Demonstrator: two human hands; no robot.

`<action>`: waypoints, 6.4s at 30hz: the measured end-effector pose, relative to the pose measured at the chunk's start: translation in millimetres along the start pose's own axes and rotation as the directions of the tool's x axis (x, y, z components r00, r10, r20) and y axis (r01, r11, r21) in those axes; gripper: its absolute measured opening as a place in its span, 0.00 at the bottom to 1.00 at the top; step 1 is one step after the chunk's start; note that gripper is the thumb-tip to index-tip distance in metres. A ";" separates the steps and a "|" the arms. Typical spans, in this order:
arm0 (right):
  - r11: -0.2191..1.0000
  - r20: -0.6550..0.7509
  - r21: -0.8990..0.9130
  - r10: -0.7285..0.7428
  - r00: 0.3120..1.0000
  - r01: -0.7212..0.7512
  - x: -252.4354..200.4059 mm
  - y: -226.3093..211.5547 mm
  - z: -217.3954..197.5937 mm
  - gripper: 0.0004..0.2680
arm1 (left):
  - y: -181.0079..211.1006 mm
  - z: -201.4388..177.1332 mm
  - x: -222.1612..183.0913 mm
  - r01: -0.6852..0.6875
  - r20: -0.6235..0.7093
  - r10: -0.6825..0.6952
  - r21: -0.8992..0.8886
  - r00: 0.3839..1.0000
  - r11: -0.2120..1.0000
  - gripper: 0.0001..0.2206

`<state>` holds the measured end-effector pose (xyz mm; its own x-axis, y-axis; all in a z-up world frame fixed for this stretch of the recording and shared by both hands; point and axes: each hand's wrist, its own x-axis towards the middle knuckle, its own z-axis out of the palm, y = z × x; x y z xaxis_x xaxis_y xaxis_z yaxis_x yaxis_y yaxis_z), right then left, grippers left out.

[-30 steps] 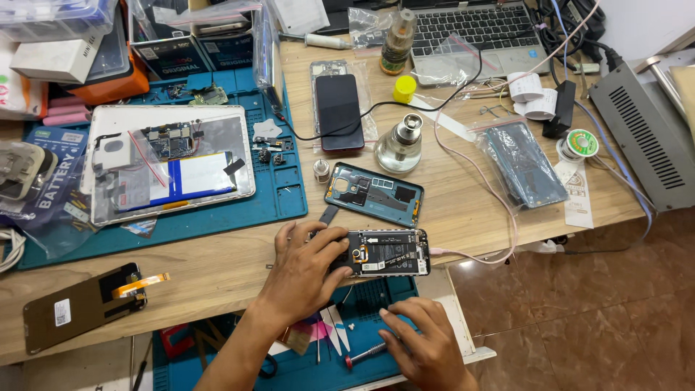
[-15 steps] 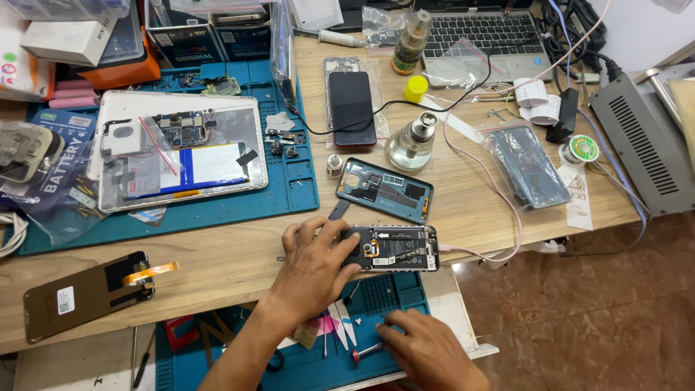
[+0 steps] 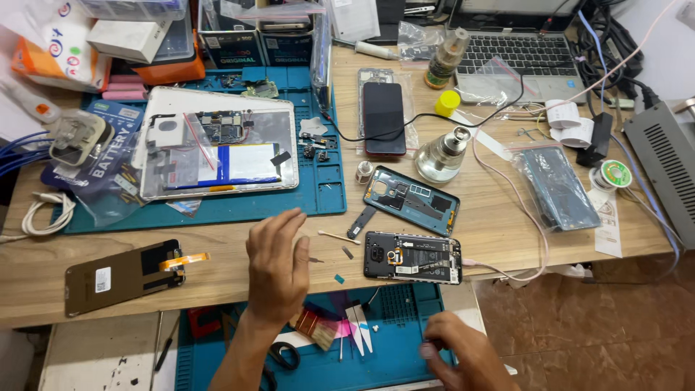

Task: The person assembles a smartphone by connecting internal components, including a camera module and ribbon cables, to the motherboard. They use a screwdriver to secure parts and handle various small components on a cluttered workbench.

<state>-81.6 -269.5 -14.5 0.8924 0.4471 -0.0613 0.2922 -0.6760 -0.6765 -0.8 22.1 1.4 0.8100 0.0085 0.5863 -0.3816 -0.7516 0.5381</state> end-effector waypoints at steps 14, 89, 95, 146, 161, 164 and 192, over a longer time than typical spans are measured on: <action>0.780 -0.718 0.571 0.322 0.617 0.256 0.3 -13.9 11.0 0.13 | -8.1 -8.2 -6.1 0.182 0.006 -0.183 -0.131 0.983 0.975 0.07; 0.951 -0.673 0.125 -0.129 0.728 0.283 96.0 -41.6 -61.4 0.06 | 50.5 64.5 43.4 0.787 0.778 -0.258 -0.610 0.572 -0.093 0.07; 0.942 -0.667 0.165 -0.110 0.737 0.291 93.4 -40.2 -55.1 0.05 | 44.8 61.1 39.8 0.782 0.743 -0.296 -0.624 0.600 0.018 0.04; 0.839 -0.057 -0.406 -0.420 0.906 0.364 131.5 -58.4 -80.3 0.04 | 27.9 35.7 -9.0 -0.176 0.304 0.191 -0.079 0.933 0.981 0.12; 0.576 0.255 -0.673 -0.408 0.877 0.464 152.7 -85.3 -81.3 0.06 | 31.7 32.3 -5.9 -0.175 0.310 0.200 -0.107 0.929 0.979 0.10; 0.530 0.334 -0.685 -0.381 0.862 0.499 159.6 -85.9 -80.2 0.07 | 31.9 32.6 -7.3 -0.171 0.300 0.196 -0.108 0.934 0.979 0.09; 0.589 0.525 -0.557 -0.297 0.798 0.586 167.1 -77.4 -87.6 0.05 | 32.9 33.5 -7.2 -0.164 0.304 0.181 -0.081 0.935 0.983 0.10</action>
<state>75.0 -193.8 91.8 0.4445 0.8647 -0.2337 0.8863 -0.4624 -0.0251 -4.2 -24.8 -5.4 0.8240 -0.3283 0.4618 -0.5440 -0.6866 0.4824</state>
